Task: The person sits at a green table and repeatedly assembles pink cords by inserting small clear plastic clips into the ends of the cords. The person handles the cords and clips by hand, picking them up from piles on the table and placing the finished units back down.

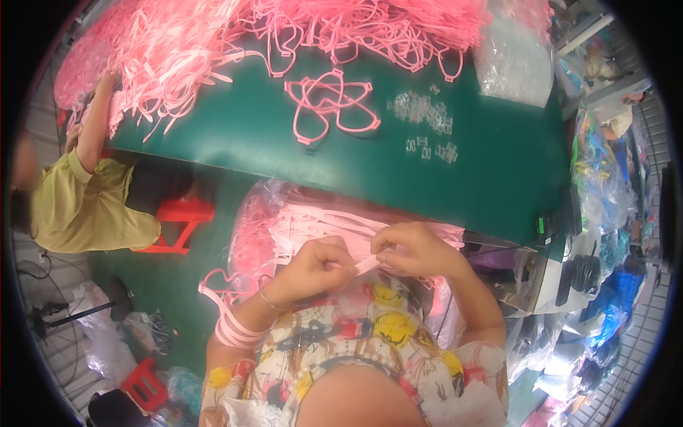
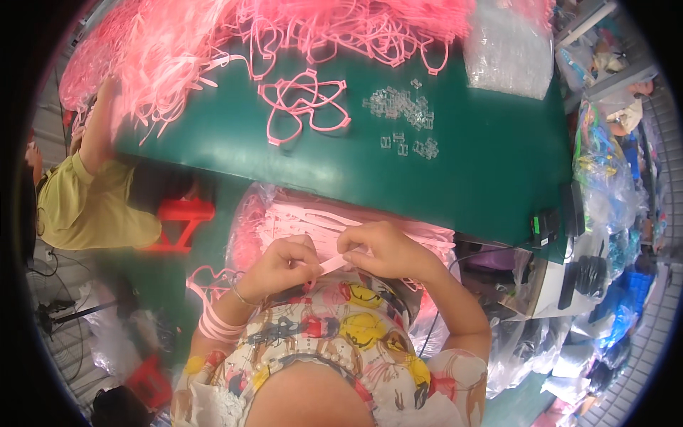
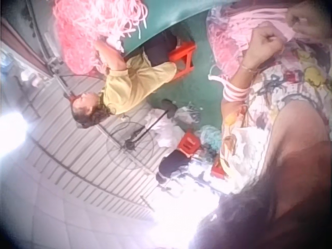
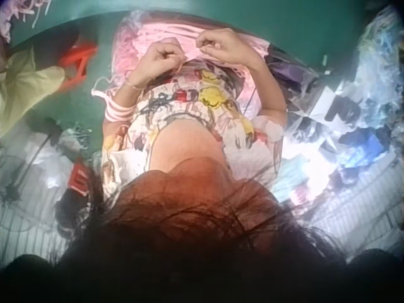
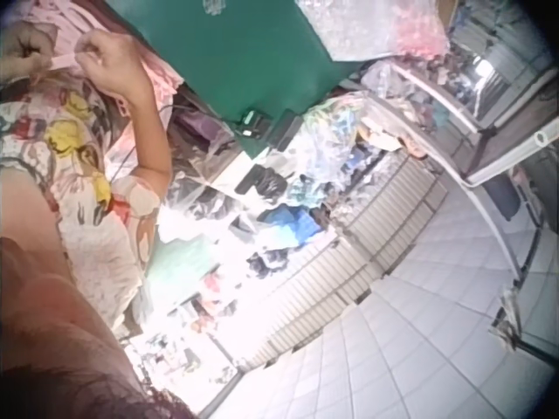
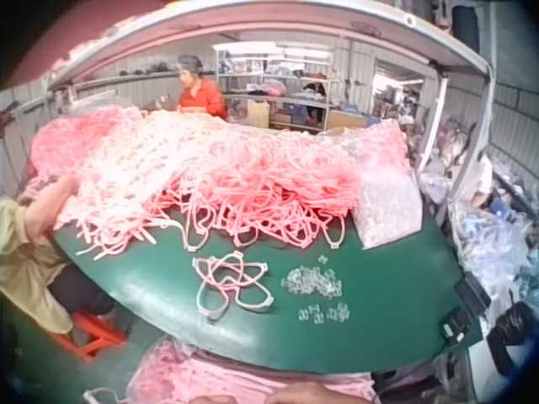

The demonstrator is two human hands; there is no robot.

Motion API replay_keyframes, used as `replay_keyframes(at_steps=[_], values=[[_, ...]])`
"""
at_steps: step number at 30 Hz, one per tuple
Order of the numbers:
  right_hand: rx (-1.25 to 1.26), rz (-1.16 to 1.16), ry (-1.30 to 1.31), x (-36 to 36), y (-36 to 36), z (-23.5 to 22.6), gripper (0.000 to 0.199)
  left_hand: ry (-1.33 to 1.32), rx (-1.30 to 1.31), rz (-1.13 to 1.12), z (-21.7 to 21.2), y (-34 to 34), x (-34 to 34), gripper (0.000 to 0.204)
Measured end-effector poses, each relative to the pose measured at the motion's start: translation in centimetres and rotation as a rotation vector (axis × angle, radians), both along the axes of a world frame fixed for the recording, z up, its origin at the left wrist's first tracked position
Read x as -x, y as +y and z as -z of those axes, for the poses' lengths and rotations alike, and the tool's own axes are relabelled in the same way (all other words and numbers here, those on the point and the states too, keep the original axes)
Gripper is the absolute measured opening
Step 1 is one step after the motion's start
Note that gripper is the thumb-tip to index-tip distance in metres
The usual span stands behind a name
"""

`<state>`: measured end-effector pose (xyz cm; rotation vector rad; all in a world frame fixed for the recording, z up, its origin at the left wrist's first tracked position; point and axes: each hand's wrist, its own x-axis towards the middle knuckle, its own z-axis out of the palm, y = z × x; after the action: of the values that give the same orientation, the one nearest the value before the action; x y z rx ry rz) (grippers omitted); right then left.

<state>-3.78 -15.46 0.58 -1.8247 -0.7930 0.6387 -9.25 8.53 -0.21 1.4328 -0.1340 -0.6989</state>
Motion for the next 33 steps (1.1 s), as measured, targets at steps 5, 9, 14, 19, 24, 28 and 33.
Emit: replay_keyframes(at_steps=[5, 9, 14, 19, 24, 28, 33], values=[[0.088, 0.338, -0.624, -3.8, -0.8, -0.4, 0.012, -0.093, -0.043, 0.0, 0.4, -0.8, 0.0, 0.01], [0.398, 0.574, -1.029, -8.0, -1.2, 0.7, 0.017, -0.063, -0.03, 0.008, 0.4, -1.1, 0.0, 0.011], [0.5, 0.501, -1.104, -7.3, -0.7, 1.8, 0.022, -0.062, -0.045, 0.007, 0.4, -0.7, -0.1, 0.01], [0.269, 0.399, -1.019, -2.4, -0.2, 2.8, 0.026, -0.085, -0.044, -0.01, 0.4, -0.1, -0.5, 0.011], [0.109, 0.427, -1.019, -1.1, -0.4, 3.9, 0.024, -0.049, -0.037, 0.001, 0.1, -0.4, -0.8, 0.012], [-0.064, 0.57, -0.5, 0.8, 0.4, 2.9, 0.014, -0.086, -0.071, -0.016, -0.2, -0.7, -0.7, 0.012], [-0.194, 0.463, -0.01, 3.9, 2.7, 1.6, 0.009, -0.144, -0.109, -0.047, -0.2, -1.0, -0.5, 0.014]])
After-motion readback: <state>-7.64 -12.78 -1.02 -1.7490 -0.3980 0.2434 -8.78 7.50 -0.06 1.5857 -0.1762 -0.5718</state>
